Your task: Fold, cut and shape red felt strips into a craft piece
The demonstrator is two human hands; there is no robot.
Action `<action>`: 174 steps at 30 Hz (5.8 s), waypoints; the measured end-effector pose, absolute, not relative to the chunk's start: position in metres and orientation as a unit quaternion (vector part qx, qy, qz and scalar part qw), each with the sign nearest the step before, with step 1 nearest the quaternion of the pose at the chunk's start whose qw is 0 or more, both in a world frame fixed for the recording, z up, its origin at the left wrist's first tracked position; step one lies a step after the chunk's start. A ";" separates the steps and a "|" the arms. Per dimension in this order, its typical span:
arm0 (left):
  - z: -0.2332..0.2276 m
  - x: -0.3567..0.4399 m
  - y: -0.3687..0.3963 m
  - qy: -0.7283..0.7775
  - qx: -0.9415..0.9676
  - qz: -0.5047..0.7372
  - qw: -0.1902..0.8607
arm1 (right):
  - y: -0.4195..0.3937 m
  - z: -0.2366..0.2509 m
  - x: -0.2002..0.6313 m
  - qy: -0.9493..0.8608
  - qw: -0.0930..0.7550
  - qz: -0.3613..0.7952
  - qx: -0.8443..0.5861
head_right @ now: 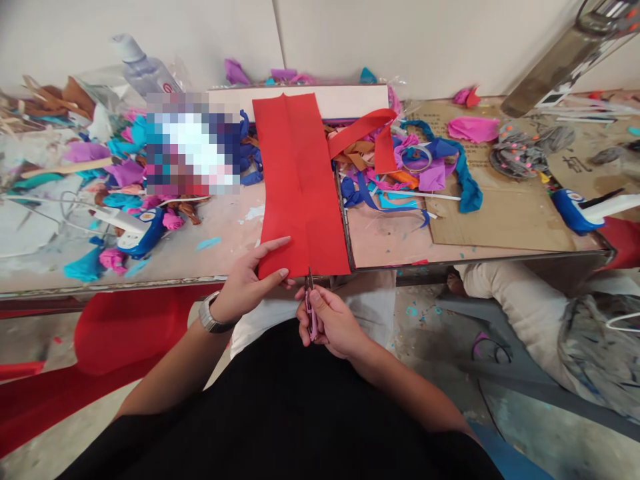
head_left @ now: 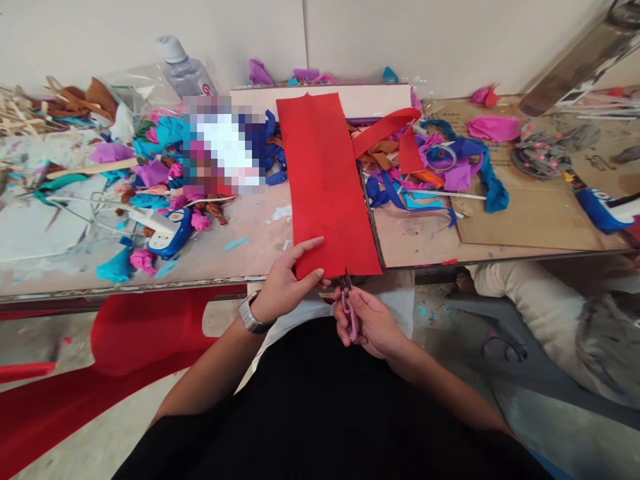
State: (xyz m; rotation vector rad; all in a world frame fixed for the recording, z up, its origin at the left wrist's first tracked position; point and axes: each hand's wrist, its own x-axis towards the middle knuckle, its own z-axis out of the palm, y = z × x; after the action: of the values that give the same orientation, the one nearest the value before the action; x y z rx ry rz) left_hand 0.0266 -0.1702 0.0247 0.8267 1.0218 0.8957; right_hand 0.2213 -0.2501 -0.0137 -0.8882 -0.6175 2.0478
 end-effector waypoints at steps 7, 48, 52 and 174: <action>0.026 0.024 -0.164 0.462 0.498 0.394 0.619 | -0.240 -0.014 0.223 -0.250 0.422 0.798 -0.351; 0.010 0.006 -0.146 0.382 0.561 0.362 0.640 | -0.235 -0.007 0.216 -0.221 0.428 0.797 -0.365; 0.009 0.005 -0.145 0.382 0.534 0.368 0.658 | -0.237 -0.007 0.215 -0.218 0.424 0.801 -0.362; 0.003 0.001 -0.142 0.389 0.513 0.387 0.660 | -0.248 -0.005 0.210 -0.178 0.426 0.820 -0.338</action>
State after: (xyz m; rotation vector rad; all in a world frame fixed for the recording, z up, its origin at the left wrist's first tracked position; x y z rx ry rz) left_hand 0.0012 -0.1420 0.0026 1.1608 0.8805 0.8765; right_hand 0.2104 -0.2475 -0.0048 -0.8443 -0.4450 2.0504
